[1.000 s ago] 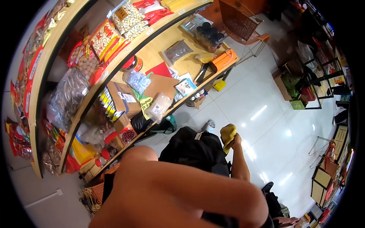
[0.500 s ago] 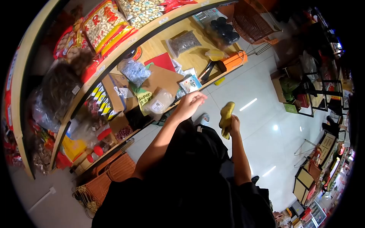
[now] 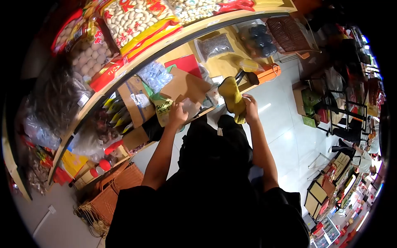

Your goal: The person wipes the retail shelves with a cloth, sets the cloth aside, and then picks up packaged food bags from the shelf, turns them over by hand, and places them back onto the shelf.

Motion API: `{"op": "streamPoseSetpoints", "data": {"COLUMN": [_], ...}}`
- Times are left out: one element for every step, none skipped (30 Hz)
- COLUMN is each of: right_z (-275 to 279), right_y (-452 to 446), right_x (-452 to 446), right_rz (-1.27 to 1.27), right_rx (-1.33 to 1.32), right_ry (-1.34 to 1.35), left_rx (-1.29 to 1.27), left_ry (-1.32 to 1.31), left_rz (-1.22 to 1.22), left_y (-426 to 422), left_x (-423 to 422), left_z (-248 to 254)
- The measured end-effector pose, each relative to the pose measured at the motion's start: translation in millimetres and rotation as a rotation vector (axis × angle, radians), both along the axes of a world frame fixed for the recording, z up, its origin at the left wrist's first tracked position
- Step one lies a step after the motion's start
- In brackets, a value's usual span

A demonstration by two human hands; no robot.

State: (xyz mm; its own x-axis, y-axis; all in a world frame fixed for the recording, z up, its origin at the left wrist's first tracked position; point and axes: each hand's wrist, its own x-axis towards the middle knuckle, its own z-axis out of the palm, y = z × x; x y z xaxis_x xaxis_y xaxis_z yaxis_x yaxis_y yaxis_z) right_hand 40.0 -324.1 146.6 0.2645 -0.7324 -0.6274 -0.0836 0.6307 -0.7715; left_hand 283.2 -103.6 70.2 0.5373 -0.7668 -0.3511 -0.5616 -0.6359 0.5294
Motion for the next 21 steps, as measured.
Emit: {"op": "streamPoseSetpoints", "data": {"right_z": [2.6,4.9,3.8,3.0,2.1,5.2,5.6,7.5,11.0,14.4,18.1,21.7,25.3,28.8,36.0,46.6,57.3,64.1,68.1,74.2,90.6], "right_y": [-3.4,-6.9,-10.3,-14.3,-17.6,-19.3,-20.7,-23.6,-25.7,-27.2,-29.5,-31.5,-33.3,-37.0,-40.5,-42.6,-47.6,-56.2,-65.2,-73.9,-79.6], "right_x": [6.6,13.7,18.1,22.1,26.1,31.0,34.9,39.1,42.5,44.9,46.9,48.3,48.8,50.1,52.6,55.6,58.8,63.9,68.8,74.2,83.3], "right_rz": [-0.014,-0.030,-0.031,-0.002,0.000,0.001,0.004,-0.003,-0.011,-0.014,-0.007,0.000,0.020,0.017,-0.015,-0.048,-0.058,-0.065,-0.097,-0.131,-0.161], "right_rx": [0.006,0.011,0.014,-0.014,-0.004,0.005,0.003,0.021,0.040,0.034,0.075,0.117,0.118,0.107,0.157,0.207,0.161,0.145,0.143,0.142,0.176], "right_ry": [-0.031,-0.062,-0.087,-0.112,-0.131,-0.148,-0.151,-0.187,-0.223,-0.227,-0.288,-0.350,-0.398,-0.405,-0.475,-0.546,-0.552,-0.563,-0.594,-0.625,-0.631], "left_rx": [-0.001,-0.003,0.057,0.063,0.093,0.123,0.120,0.138,0.156,0.150,0.116,0.083,0.072,0.062,-0.080,-0.219,-0.408,-0.419,-0.498,-0.574,-0.601], "left_ry": [-0.009,-0.019,-0.020,-0.020,0.014,0.048,0.046,0.085,0.126,0.121,0.155,0.188,0.222,0.215,0.217,0.219,0.465,0.458,0.566,0.676,0.700], "left_rz": [0.021,0.040,0.024,0.032,0.035,0.037,0.040,0.033,0.024,0.021,0.025,0.029,0.023,0.017,-0.030,-0.080,-0.034,-0.051,0.065,0.181,0.265], "left_y": [6.0,10.7,12.5,14.8,15.5,15.1,13.8,11.2,9.5,7.4,3.8,0.0,-4.2,-8.3,-11.4,-13.3,-18.7,-30.3,-40.6,-51.3,-59.5], "left_x": [4.0,8.9,14.2,15.9,18.4,19.8,21.0,22.2,21.4,19.3,16.7,14.2,12.0,10.9,9.6,9.3,12.0,18.5,23.9,29.4,37.2], "left_z": [-3.9,-7.9,-9.8,-11.1,-12.3,-10.3,-7.6,-4.2,-2.5,-1.5,-0.8,1.0,2.4,4.1,4.1,-3.1,-18.4,-8.2,14.7,40.6,65.8]}}
